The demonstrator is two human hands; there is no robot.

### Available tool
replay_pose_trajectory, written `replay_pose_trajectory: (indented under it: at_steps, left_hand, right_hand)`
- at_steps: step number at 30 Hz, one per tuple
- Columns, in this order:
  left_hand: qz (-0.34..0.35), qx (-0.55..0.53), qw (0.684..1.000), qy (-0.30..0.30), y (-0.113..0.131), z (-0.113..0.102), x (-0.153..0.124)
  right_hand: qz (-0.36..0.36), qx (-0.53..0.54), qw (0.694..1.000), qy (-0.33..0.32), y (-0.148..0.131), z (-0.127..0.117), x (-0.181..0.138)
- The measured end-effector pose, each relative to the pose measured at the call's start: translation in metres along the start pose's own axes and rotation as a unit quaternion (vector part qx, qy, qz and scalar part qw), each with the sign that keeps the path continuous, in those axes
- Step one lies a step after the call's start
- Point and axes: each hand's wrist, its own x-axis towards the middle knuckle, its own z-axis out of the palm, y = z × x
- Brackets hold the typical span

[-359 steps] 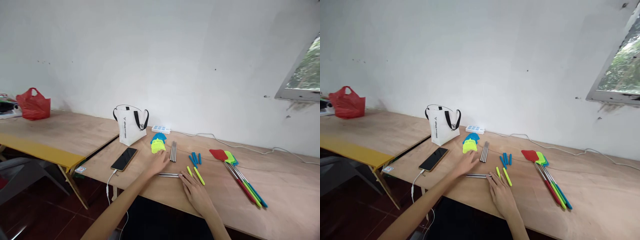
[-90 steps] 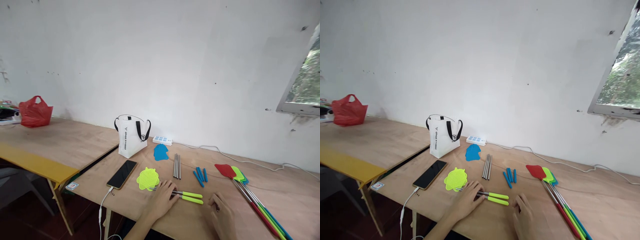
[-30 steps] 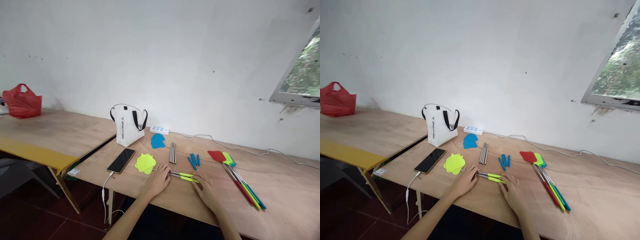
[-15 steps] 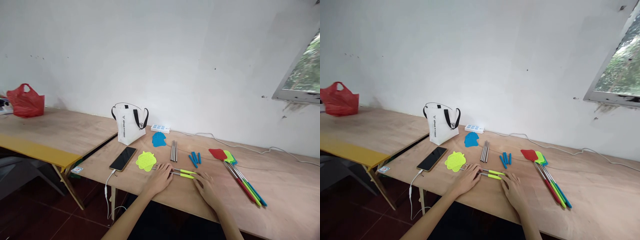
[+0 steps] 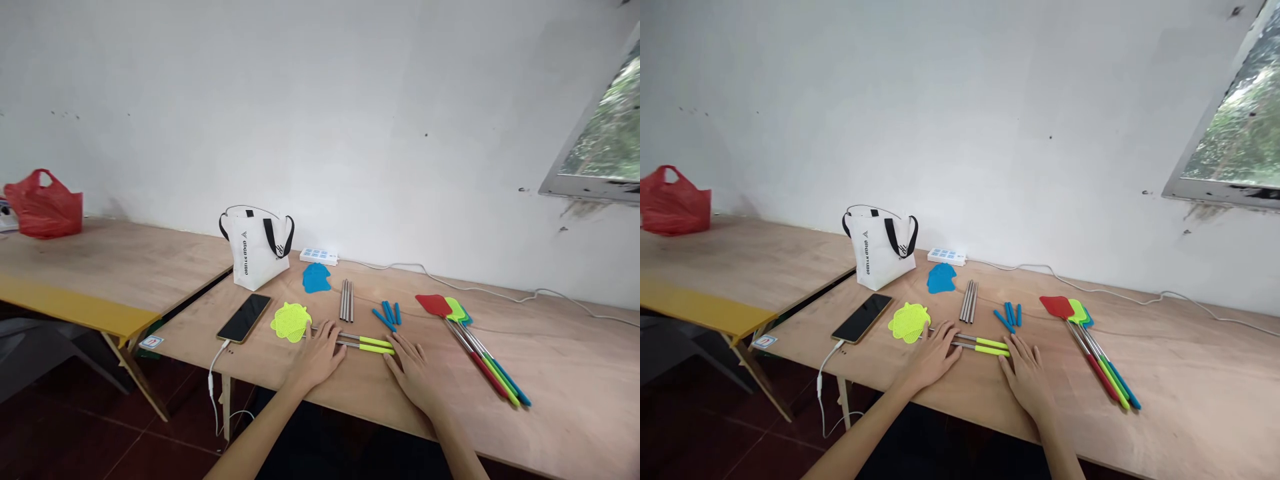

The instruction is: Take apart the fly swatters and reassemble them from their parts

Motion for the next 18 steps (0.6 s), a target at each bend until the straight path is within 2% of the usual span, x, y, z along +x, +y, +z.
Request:
replay_pose_trajectory:
  at_steps: [7, 18]
  left_hand:
    - [-0.007, -0.003, 1.0, -0.018, -0.0002, -0.0019, -0.0001]
    - [-0.003, -0.045, 0.999, -0.009, -0.0031, -0.002, 0.0008]
  right_hand:
    - [-0.011, -0.001, 1.0, -0.003, 0.0031, 0.0031, 0.0]
    - [-0.021, 0.003, 1.0, 0.005, 0.0054, 0.0048, -0.0005]
